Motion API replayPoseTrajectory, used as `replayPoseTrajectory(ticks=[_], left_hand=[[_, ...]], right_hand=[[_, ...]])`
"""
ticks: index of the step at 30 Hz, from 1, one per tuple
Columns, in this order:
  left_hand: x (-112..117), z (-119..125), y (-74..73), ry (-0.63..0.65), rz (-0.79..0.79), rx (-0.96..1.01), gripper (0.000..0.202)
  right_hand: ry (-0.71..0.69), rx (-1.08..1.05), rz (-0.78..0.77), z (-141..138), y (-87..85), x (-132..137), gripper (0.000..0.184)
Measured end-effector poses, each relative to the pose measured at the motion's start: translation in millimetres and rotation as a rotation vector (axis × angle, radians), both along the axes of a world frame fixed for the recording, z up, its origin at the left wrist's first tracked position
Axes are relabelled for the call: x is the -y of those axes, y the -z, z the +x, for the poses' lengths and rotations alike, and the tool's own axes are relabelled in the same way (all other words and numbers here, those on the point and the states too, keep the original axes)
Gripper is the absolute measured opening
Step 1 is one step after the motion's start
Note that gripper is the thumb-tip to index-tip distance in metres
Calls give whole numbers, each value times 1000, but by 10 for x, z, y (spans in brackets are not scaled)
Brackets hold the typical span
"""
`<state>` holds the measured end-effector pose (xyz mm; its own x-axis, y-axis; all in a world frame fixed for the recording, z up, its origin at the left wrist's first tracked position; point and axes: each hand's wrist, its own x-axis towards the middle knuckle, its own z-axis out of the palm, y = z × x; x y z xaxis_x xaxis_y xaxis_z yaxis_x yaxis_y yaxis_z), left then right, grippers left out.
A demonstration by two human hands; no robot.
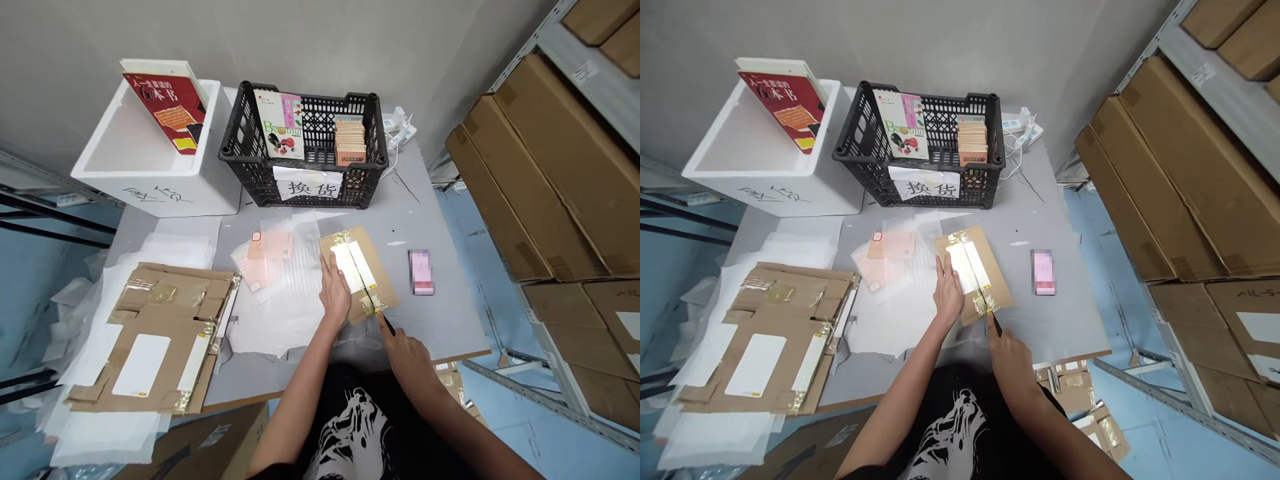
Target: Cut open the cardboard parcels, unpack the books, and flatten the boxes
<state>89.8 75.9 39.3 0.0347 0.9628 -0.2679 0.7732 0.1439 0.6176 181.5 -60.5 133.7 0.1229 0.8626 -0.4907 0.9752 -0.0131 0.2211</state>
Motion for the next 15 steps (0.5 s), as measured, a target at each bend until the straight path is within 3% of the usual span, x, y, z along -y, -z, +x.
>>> replayPoseTrajectory(ticks=[7,11,13,15], left_hand=[[14,15,-11,30,4,-15,53],[-40,-8,-44,59,23,-88,55],[-183,-40,-87,100,104,-159,57],[-413,-70,-153,181,217,-224,56]], right_hand=[[45,-34,1,0,-24,129,70],[91,-186,109,240,-69,356,70],[256,-399,233,417,-35,468,58],[562,-654,364,554,68,522,50]])
